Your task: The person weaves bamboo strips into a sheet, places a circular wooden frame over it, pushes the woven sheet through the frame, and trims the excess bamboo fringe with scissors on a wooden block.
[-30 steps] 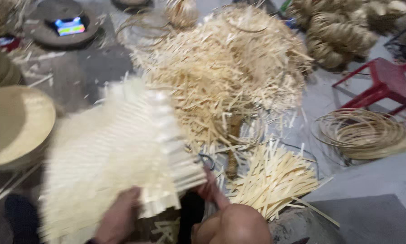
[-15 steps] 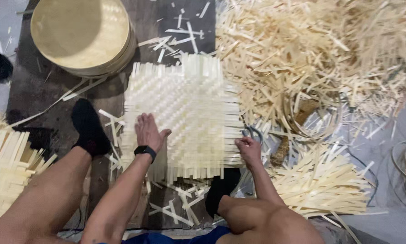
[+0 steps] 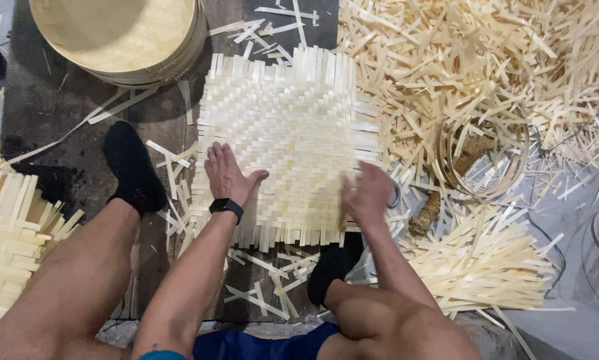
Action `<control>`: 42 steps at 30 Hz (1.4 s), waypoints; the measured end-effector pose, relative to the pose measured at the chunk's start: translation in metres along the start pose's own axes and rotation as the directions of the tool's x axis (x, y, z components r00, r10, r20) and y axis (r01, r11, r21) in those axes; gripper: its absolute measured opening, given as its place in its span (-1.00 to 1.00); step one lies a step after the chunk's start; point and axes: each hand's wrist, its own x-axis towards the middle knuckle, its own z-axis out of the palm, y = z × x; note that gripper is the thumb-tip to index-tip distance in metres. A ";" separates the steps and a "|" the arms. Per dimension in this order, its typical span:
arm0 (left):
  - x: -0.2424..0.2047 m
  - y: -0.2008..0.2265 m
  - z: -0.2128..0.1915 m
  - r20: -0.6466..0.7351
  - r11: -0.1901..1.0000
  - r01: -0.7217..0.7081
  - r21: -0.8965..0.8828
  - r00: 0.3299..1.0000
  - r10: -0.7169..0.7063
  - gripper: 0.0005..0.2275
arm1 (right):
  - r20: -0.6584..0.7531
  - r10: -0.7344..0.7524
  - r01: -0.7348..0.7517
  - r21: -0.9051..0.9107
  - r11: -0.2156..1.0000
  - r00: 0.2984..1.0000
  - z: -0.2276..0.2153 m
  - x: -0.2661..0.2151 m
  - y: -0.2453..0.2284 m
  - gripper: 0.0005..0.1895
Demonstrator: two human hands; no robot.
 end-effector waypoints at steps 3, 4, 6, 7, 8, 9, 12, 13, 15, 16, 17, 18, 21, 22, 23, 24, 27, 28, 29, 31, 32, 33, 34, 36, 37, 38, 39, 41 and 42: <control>0.000 -0.002 -0.004 0.051 0.998 0.058 0.009 0.997 -0.058 0.17 | 0.053 -0.087 0.085 0.037 0.996 0.995 0.017 0.000 -0.033 -0.14; -0.001 -0.002 -0.003 -0.001 0.997 0.071 -0.018 0.997 -0.071 0.21 | 0.000 -0.139 0.138 0.063 0.988 0.990 0.020 -0.001 -0.037 -0.03; -0.002 -0.002 -0.002 -0.045 0.996 0.082 -0.043 0.995 -0.084 0.25 | -0.021 -0.110 0.112 0.093 0.989 0.994 0.021 -0.002 -0.033 -0.03; -0.002 -0.002 0.000 -0.038 0.995 0.082 -0.062 0.996 -0.085 0.26 | -0.043 -0.091 0.095 0.120 0.988 0.995 0.022 -0.001 -0.029 -0.03; -0.002 -0.001 0.002 -0.030 0.993 0.083 -0.081 0.996 -0.086 0.26 | -0.039 -0.090 0.094 0.118 0.989 0.995 0.023 -0.001 -0.025 -0.03; -0.004 0.001 0.005 -0.027 0.993 0.085 -0.083 0.996 -0.088 0.26 | -0.030 -0.074 0.077 0.121 0.990 0.997 0.024 0.000 -0.021 -0.03; -0.006 0.008 0.009 -0.051 0.994 0.081 -0.077 0.995 -0.085 0.27 | -0.011 -0.049 0.050 0.125 0.991 0.999 0.030 0.003 -0.014 -0.05; -0.005 0.007 0.008 -0.025 0.991 0.102 -0.091 0.994 -0.105 0.29 | -0.001 -0.046 0.046 0.131 0.990 0.999 0.033 0.005 -0.012 -0.06; -0.001 0.006 0.008 0.002 0.986 0.133 -0.101 0.991 -0.134 0.31 | 0.020 -0.059 0.055 0.172 0.984 0.998 0.038 0.010 -0.009 -0.08; 0.002 0.007 0.009 0.042 0.982 0.161 -0.100 0.987 -0.157 0.32 | 0.034 -0.068 0.059 0.216 0.975 0.997 0.039 0.012 -0.008 -0.10; 0.004 0.007 0.009 0.076 0.977 0.188 -0.098 0.981 -0.181 0.33 | 0.038 -0.078 0.068 0.221 0.973 0.996 0.039 0.013 -0.009 -0.10; 0.003 0.007 0.009 0.070 0.976 0.197 -0.095 0.979 -0.191 0.33 | 0.067 -0.043 0.027 0.217 0.976 0.997 0.037 0.013 -0.010 -0.10; 0.004 0.008 0.007 0.035 0.971 0.181 -0.155 0.983 -0.178 0.32 | 0.084 -0.008 -0.010 0.219 0.976 0.996 0.031 0.015 -0.016 -0.11; 0.005 0.007 0.006 0.043 0.973 0.173 -0.154 0.985 -0.169 0.31 | 0.070 0.005 -0.020 0.224 0.974 0.998 0.030 0.016 -0.020 -0.12; 0.005 0.007 0.006 0.058 0.974 0.167 -0.152 0.985 -0.160 0.30 | 0.074 -0.003 -0.013 0.225 0.974 0.997 0.028 0.016 -0.021 -0.12; 0.005 0.007 0.007 0.056 0.973 0.175 -0.153 0.984 -0.169 0.30 | 0.122 0.030 -0.053 0.195 0.979 0.992 0.026 0.018 -0.021 -0.12; 0.009 0.007 0.008 -0.003 0.979 0.129 -0.157 0.991 -0.131 0.28 | 0.161 0.052 -0.080 0.171 0.982 0.986 0.025 0.022 -0.019 -0.10; 0.010 0.007 0.009 -0.007 0.978 0.127 -0.166 0.992 -0.130 0.28 | 0.152 0.041 -0.068 0.182 0.981 0.988 0.026 0.023 -0.018 -0.07; 0.010 0.006 0.010 -0.011 0.977 0.123 -0.173 0.992 -0.127 0.28 | 0.155 0.040 -0.069 0.182 0.981 0.987 0.028 0.024 -0.017 -0.07; 0.008 0.005 0.012 -0.022 0.979 0.109 -0.172 0.993 -0.115 0.27 | 0.163 0.060 -0.091 0.185 0.979 0.985 0.031 0.023 -0.017 -0.08; 0.006 0.004 0.013 -0.035 0.981 0.093 -0.173 0.994 -0.101 0.27 | 0.164 0.063 -0.094 0.186 0.978 0.984 0.033 0.022 -0.017 -0.08; 0.006 0.004 0.013 -0.034 0.981 0.090 -0.173 0.995 -0.097 0.27 | 0.145 0.042 -0.070 0.190 0.979 0.989 0.033 0.022 -0.016 -0.09; 0.006 0.004 0.013 -0.029 0.981 0.097 -0.169 0.994 -0.103 0.28 | 0.125 0.022 -0.046 0.193 0.980 0.992 0.033 0.022 -0.016 -0.09; 0.009 0.007 0.012 -0.024 0.981 0.095 -0.172 0.995 -0.100 0.29 | 0.114 0.025 -0.047 0.195 0.980 0.993 0.032 0.023 -0.016 -0.11; 0.009 0.007 0.012 -0.016 0.981 0.107 -0.162 0.994 -0.111 0.29 | 0.113 0.026 -0.048 0.197 0.979 0.993 0.032 0.021 -0.015 -0.13; 0.010 0.007 0.013 -0.007 0.981 0.119 -0.152 0.993 -0.122 0.30 | 0.113 0.032 -0.053 0.192 0.980 0.993 0.032 0.021 -0.013 -0.13; 0.011 0.007 0.013 -0.001 0.981 0.118 -0.152 0.993 -0.119 0.30 | 0.109 0.022 -0.044 0.198 0.979 0.994 0.032 0.023 -0.013 -0.12; 0.013 0.007 0.014 -0.019 0.986 0.105 -0.129 0.994 -0.109 0.29 | 0.113 0.017 -0.040 0.201 0.979 0.993 0.031 0.026 -0.013 -0.10; 0.012 0.008 0.014 -0.011 0.986 0.108 -0.127 0.994 -0.111 0.29 | 0.133 0.024 -0.050 0.194 0.980 0.991 0.029 0.026 -0.012 -0.12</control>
